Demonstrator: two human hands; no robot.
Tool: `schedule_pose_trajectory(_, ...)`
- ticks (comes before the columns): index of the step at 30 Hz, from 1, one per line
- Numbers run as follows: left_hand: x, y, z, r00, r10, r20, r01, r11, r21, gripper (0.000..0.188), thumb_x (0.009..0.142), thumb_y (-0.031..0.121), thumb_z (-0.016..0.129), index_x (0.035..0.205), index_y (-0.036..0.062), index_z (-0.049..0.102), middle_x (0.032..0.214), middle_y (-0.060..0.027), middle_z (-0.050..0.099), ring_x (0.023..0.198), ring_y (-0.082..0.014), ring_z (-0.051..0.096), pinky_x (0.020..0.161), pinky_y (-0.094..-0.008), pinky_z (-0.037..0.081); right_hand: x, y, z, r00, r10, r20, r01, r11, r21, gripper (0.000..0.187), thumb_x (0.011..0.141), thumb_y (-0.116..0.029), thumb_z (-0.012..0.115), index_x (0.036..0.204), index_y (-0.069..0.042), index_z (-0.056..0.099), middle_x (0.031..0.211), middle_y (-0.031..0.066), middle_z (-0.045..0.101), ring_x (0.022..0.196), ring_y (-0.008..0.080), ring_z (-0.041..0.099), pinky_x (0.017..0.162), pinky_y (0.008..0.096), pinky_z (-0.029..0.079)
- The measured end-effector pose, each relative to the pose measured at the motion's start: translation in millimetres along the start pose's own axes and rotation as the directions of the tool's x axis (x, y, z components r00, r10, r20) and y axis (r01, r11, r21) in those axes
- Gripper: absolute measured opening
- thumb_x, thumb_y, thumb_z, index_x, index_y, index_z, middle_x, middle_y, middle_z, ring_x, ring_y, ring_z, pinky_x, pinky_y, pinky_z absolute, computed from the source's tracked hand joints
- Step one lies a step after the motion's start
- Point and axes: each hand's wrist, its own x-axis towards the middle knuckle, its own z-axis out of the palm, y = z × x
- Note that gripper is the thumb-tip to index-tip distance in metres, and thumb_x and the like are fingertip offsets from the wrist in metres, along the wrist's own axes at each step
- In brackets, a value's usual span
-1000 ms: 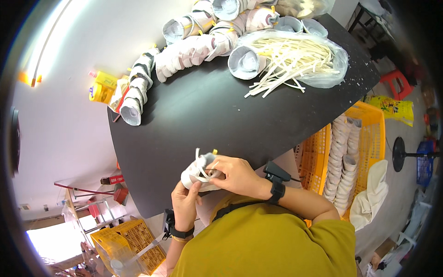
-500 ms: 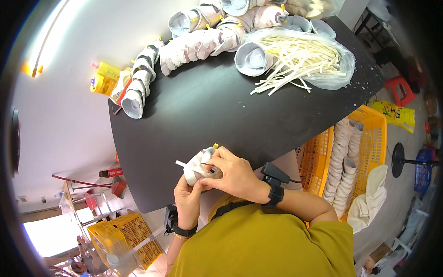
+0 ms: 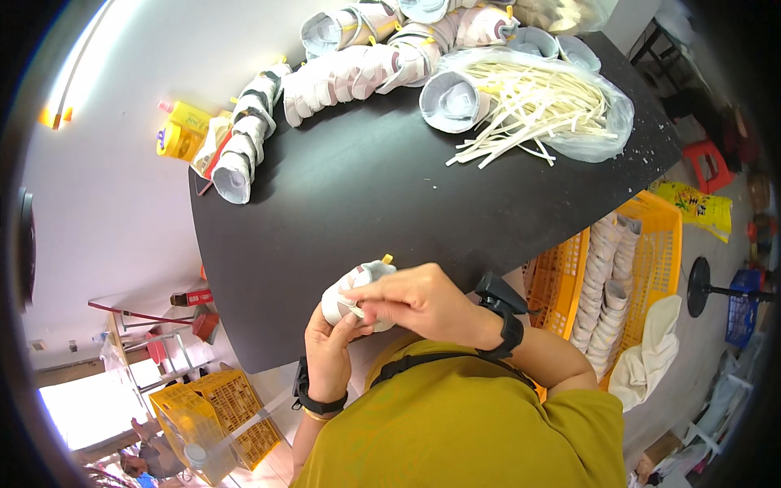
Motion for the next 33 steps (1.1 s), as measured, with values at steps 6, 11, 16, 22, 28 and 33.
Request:
schedule_pose_trajectory(6,-1,-4,-2,1.0,-0.005,-0.007,0.005,0.996,-0.093,0.027,0.095,0.0,0.056,0.121,-0.0047,0.053,0.109,-0.0133,0.066,0.096,-0.0187,0.067,0.083,-0.0308,0.058,-14,1,6,0.921,0.321,0.222,-0.339,0.939,0.05,0.015,0.093,-0.013,0.065,0.09,0.001,0.061,0.077,0.0098,0.071,0.069,0.0147,0.069,0.064,0.0277,0.052)
schedule_pose_trajectory(11,-2,-5,-2,1.0,0.014,0.021,-0.012,0.996,-0.085,0.027,0.094,-0.001,0.057,0.121,-0.0046,0.052,0.109,-0.014,0.066,0.096,-0.0187,0.067,0.083,-0.0307,0.058,-17,18,14,0.893,0.408,0.19,-0.426,0.902,0.067,0.015,0.094,-0.013,0.064,0.088,0.001,0.065,0.071,0.0065,0.07,0.062,0.0091,0.062,0.058,0.024,0.047)
schedule_pose_trajectory(16,-3,-7,-5,0.998,0.057,0.038,-0.057,0.998,0.004,0.027,0.093,-0.001,0.059,0.119,-0.0039,0.051,0.109,-0.0131,0.066,0.095,-0.017,0.067,0.083,-0.0292,0.056,-16,22,17,0.875,0.449,0.182,-0.476,0.867,0.146,0.02,0.094,-0.017,0.064,0.084,0.001,0.065,0.065,0.0061,0.068,0.054,0.0077,0.055,0.052,0.0235,0.043)
schedule_pose_trajectory(22,-3,-11,-6,0.997,0.071,-0.001,-0.071,0.997,0.028,0.024,0.092,-0.002,0.061,0.115,-0.0035,0.053,0.105,-0.0105,0.066,0.091,-0.0153,0.067,0.08,-0.0283,0.057,-13,17,18,0.885,0.435,0.169,-0.453,0.887,0.091,0.023,0.094,-0.017,0.064,0.081,0.002,0.064,0.06,0.0063,0.065,0.052,0.0084,0.057,0.05,0.0247,0.044)
schedule_pose_trajectory(28,-4,-13,-4,0.997,0.048,-0.059,-0.047,0.999,0.017,0.021,0.091,-0.003,0.061,0.112,-0.0038,0.057,0.099,-0.0082,0.066,0.081,-0.011,0.065,0.071,-0.0246,0.055,-12,15,21,0.865,0.476,0.159,-0.49,0.869,0.067,0.025,0.094,-0.017,0.064,0.079,0.003,0.062,0.059,0.0076,0.064,0.05,0.0103,0.059,0.05,0.0259,0.047)
schedule_pose_trajectory(33,-3,-8,-1,0.989,0.037,-0.141,-0.04,0.999,-0.013,0.023,0.089,-0.001,0.062,0.112,-0.0028,0.057,0.096,-0.0062,0.065,0.072,-0.0079,0.059,0.063,-0.0222,0.05,-17,8,24,0.932,0.349,0.101,-0.351,0.936,0.0,0.013,0.092,-0.011,0.063,0.095,0.0,0.056,0.068,0.0108,0.063,0.059,0.0243,0.063,0.055,0.0308,0.048)
